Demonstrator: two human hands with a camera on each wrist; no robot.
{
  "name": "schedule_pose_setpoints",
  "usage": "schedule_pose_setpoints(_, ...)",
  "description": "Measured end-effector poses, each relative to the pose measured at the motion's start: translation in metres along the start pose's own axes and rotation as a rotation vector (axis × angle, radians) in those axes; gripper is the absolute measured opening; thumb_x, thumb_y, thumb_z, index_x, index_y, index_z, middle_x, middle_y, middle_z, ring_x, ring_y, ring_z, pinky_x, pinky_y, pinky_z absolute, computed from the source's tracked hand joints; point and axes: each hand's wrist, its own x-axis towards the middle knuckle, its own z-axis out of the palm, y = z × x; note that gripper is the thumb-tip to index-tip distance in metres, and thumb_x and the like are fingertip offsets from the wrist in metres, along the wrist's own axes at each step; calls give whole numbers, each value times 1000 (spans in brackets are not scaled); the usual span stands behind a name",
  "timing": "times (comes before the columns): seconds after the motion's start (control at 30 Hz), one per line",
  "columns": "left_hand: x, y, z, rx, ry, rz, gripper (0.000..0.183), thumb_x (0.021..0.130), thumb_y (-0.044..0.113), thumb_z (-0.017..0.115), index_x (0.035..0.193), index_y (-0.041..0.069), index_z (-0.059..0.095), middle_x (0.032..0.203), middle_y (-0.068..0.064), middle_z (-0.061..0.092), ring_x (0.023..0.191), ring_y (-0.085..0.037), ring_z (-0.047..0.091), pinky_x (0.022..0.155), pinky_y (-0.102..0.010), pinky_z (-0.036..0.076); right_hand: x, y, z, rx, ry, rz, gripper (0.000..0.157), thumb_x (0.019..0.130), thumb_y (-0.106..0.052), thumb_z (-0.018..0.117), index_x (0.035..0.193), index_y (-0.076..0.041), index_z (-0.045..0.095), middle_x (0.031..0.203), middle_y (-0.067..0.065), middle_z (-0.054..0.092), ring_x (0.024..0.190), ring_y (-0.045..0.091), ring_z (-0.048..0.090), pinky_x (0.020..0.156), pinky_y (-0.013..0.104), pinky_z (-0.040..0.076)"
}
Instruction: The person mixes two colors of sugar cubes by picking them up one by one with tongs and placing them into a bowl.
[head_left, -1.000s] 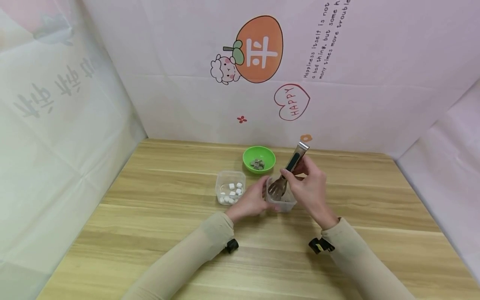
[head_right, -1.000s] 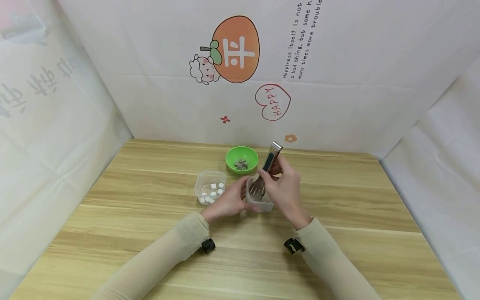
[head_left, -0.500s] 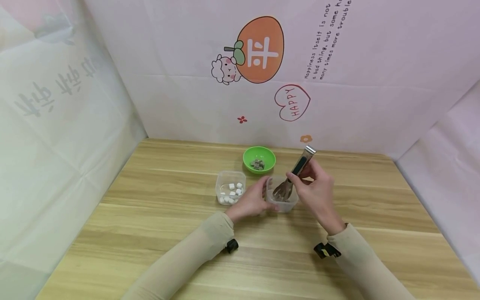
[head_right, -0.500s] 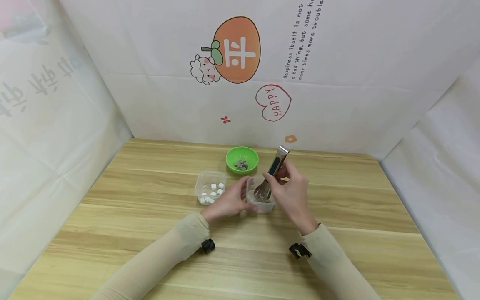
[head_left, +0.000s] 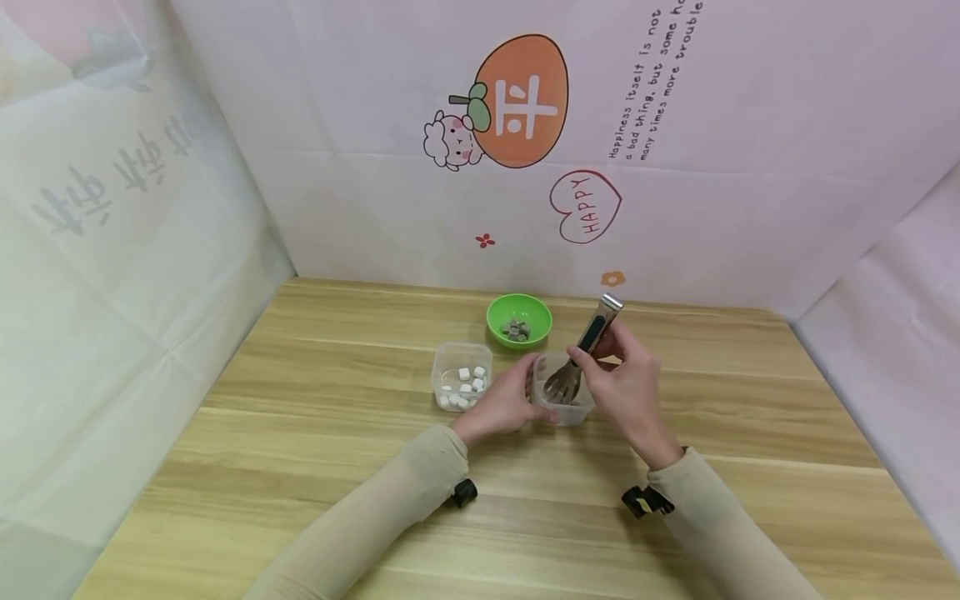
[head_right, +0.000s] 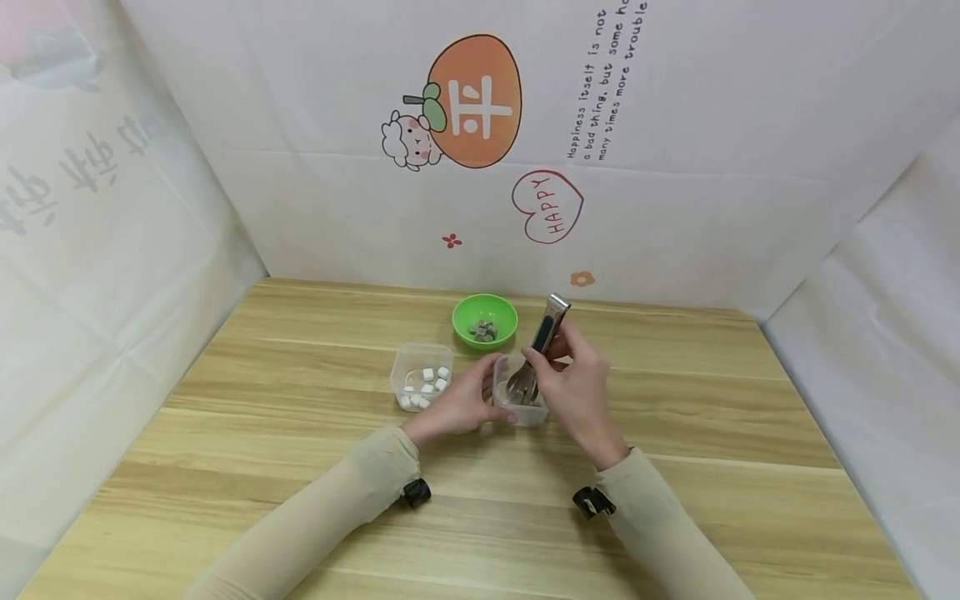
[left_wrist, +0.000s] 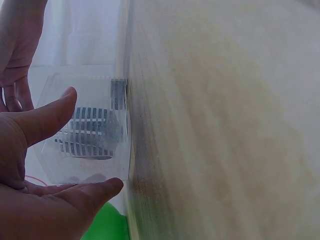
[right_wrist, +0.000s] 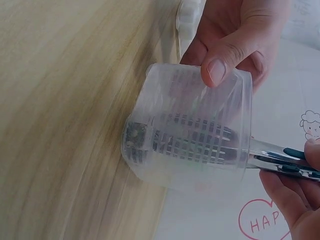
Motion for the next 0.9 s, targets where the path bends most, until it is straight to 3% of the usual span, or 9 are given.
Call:
schedule_pose_setpoints(0.2, 0, 1, 0, 1, 2, 2, 103, 76, 10, 95, 160, 5, 37, 155, -15, 52, 140, -29, 52, 118, -39, 41, -1, 27, 4, -31, 17, -10, 28, 80, 14, 84, 97, 4, 64, 77, 13, 68, 67, 19, 64, 67, 13, 58)
schedule_pose_setpoints(0.3, -1, 2, 0, -6, 1, 2, 102, 76, 10, 95, 160, 5, 37, 155, -15, 53, 141, -28, 52, 118, -39, 41, 0, 30, 2, -19, 36, -30, 28, 80, 15, 85, 98, 6, 65, 77, 13, 68, 68, 15, 64, 67, 13, 58)
schedule_pose_setpoints(0.63, -2, 4, 0, -28, -5, -12, 99, 76, 8, 95, 158, 8, 40, 153, -11, 55, 141, -26, 52, 119, -41, 40, 24, 2, -17, 29, 78, -124, 31, 80, 10, 87, 105, 4, 69, 81, 10, 70, 70, 8, 66, 66, 14, 59)
schedule_pose_setpoints(0.9, -1, 4, 0, -36, -5, -24, 102, 78, 12, 95, 161, 7, 36, 159, -14, 48, 144, -28, 49, 119, -38, 39, 51, -6, -10, -2, 112, -144, 32, 82, 9, 86, 110, 5, 69, 85, 13, 71, 71, 11, 64, 67, 11, 57)
